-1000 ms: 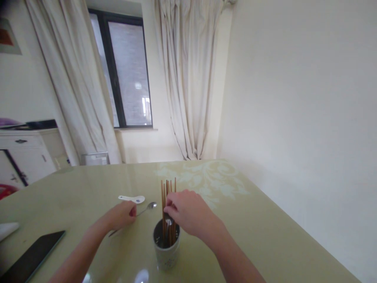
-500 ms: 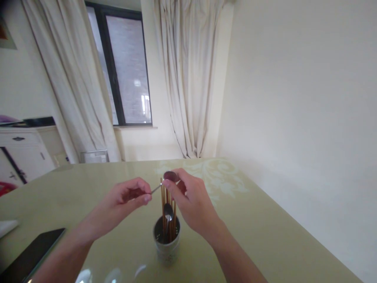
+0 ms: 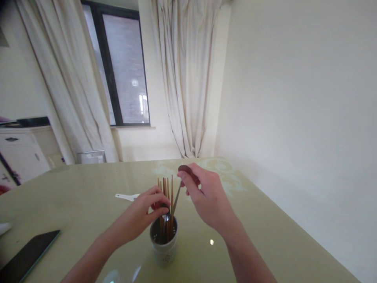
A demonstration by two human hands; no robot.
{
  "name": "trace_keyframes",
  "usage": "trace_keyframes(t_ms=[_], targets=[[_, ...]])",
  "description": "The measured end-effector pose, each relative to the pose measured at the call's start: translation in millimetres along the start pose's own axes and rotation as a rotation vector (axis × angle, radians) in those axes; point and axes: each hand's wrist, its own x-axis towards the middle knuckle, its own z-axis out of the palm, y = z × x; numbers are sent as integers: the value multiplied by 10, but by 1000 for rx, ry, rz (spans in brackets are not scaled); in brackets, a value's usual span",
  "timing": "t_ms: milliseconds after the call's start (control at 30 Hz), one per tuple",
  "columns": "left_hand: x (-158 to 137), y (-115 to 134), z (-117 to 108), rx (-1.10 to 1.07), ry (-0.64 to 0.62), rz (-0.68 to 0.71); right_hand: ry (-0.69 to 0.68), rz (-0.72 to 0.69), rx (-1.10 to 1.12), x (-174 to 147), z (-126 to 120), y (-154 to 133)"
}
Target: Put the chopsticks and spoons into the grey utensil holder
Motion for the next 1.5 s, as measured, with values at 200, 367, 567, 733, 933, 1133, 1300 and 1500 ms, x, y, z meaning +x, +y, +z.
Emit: trace_keyframes(t_ms=[200, 367, 567, 733, 933, 1133, 1300, 1500], targets=[[-99, 73, -221, 93, -32, -38, -189, 28, -124, 73, 141, 101], [-122, 55, -288, 179, -48, -90, -344, 82, -226, 108, 241, 163], [-80, -183, -404, 66, -105, -124, -457, 124, -305, 105, 291, 241], [-89, -1066, -611, 338, 106, -300, -472, 139, -433, 93, 318, 276], [-205, -1859, -384, 671, 131, -532, -485, 117, -506, 88, 323, 310], [-243, -1818, -274, 655, 101, -567, -492, 132, -523, 99, 312, 341], [-162, -1733, -422, 562, 148, -595, -471, 143, -492, 99, 297, 370], [-55, -828, -611, 108, 474, -183, -228, 79, -277, 96, 181, 210]])
